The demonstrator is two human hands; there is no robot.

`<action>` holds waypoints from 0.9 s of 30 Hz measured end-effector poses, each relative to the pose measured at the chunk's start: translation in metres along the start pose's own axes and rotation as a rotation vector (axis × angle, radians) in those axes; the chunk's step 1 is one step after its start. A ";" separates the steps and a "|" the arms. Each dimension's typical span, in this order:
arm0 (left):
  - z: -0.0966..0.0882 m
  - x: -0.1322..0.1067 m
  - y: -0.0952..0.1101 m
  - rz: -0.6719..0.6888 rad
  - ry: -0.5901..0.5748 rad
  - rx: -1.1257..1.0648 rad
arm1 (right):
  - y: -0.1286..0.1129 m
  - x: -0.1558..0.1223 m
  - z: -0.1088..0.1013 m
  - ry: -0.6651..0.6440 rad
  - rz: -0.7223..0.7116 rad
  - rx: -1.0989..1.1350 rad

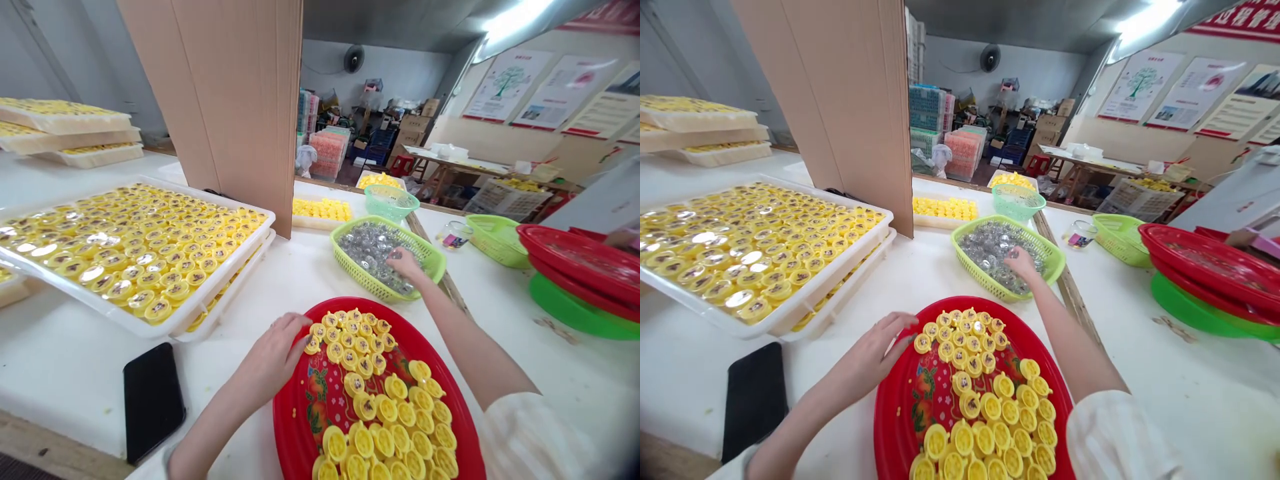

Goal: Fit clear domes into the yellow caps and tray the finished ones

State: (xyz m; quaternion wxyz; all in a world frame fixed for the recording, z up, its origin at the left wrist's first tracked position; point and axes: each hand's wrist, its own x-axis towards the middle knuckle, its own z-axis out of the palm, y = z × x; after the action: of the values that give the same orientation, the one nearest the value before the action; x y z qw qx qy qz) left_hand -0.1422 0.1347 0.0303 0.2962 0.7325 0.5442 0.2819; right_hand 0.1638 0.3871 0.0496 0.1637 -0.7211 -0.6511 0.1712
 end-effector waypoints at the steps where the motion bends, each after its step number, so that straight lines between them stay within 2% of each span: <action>1: -0.001 -0.018 0.006 0.020 -0.073 -0.026 | -0.002 -0.007 -0.007 0.004 -0.013 0.048; 3: 0.006 -0.049 0.015 0.012 -0.235 -0.042 | -0.008 -0.026 -0.019 -0.008 -0.063 0.146; 6: 0.030 -0.074 0.020 0.010 -0.326 0.075 | -0.012 -0.067 -0.020 -0.085 -0.160 0.246; 9: 0.052 -0.072 0.019 0.026 -0.361 0.131 | -0.012 -0.116 0.003 -0.171 -0.260 0.247; 13: 0.068 -0.058 0.020 0.057 -0.387 0.168 | -0.007 -0.168 0.043 -0.134 -0.379 0.159; 15: 0.071 -0.055 0.022 0.073 -0.381 0.175 | -0.002 -0.184 0.053 -0.108 -0.395 0.107; 17: 0.074 -0.054 0.024 0.074 -0.363 0.174 | 0.004 -0.194 0.055 -0.097 -0.407 0.072; 22: 0.072 -0.054 0.023 0.041 -0.293 0.060 | 0.019 -0.209 0.039 -0.101 -0.483 0.053; 27: 0.064 -0.054 0.020 -0.036 -0.186 -0.101 | 0.033 -0.227 0.026 -0.047 -0.534 0.093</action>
State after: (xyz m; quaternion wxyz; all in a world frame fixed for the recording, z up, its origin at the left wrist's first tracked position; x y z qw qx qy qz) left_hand -0.0958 0.0694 -0.0024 0.3872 0.7298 0.5124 0.2344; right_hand 0.1601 0.1584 0.0191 0.2209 -0.5114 -0.8132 0.1686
